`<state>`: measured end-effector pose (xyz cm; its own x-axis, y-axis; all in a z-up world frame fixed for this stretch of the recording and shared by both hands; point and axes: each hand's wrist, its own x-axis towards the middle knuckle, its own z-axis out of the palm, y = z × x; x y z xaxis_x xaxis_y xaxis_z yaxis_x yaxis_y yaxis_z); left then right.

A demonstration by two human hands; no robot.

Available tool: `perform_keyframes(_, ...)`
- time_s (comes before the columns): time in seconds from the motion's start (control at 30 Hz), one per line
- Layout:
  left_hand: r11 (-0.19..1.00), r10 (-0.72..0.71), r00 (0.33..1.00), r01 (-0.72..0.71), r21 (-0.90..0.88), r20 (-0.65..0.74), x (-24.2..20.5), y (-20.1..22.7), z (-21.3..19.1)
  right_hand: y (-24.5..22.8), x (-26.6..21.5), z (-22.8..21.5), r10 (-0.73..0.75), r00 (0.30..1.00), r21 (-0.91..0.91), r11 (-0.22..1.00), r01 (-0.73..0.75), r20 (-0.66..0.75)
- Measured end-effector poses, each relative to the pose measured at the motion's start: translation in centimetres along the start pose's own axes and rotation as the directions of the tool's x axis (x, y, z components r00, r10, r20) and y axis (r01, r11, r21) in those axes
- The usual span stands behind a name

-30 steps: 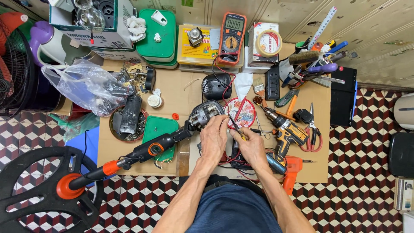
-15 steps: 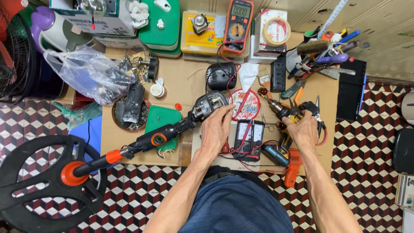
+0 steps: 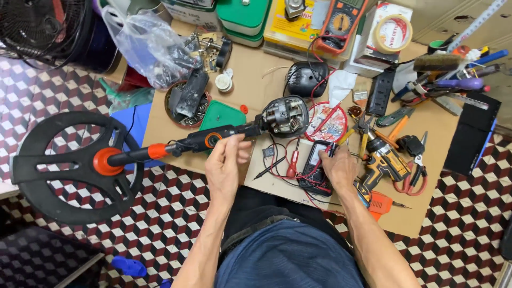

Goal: The recorder is repairing and testing the internal electronic components of a metal detector using a multimeter and various hand tools.

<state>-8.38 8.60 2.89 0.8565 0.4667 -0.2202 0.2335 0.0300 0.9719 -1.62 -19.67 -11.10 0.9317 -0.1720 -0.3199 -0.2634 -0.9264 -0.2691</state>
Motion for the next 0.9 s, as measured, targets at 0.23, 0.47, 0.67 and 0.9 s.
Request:
perform_keyframes(0.23,0.885,-0.463,0.886,0.464,0.038,-0.022,-5.5,-18.0,-1.8,1.6,-1.0,0.3,0.015,1.0,0.289,0.957,-0.021,0.025)
perform_keyframes(0.47,0.901,-0.409,0.896,0.427,-0.083,0.172,-5.5,-10.1,4.2,-1.4,-6.5,-6.4,-0.185,0.975,0.728,0.684,0.039,0.121)
perform_keyframes(0.67,0.888,-0.308,0.858,0.414,-0.201,0.411,-3.9,-4.2,7.2,-5.4,-9.1,-6.7,-0.311,0.929,0.84,0.543,0.001,0.2)
perform_keyframes(0.9,0.754,-0.311,0.896,0.436,-0.492,0.317,-1.8,-5.2,4.8,-8.0,-8.8,-8.4,-0.2,0.943,0.828,0.548,-0.117,0.265)
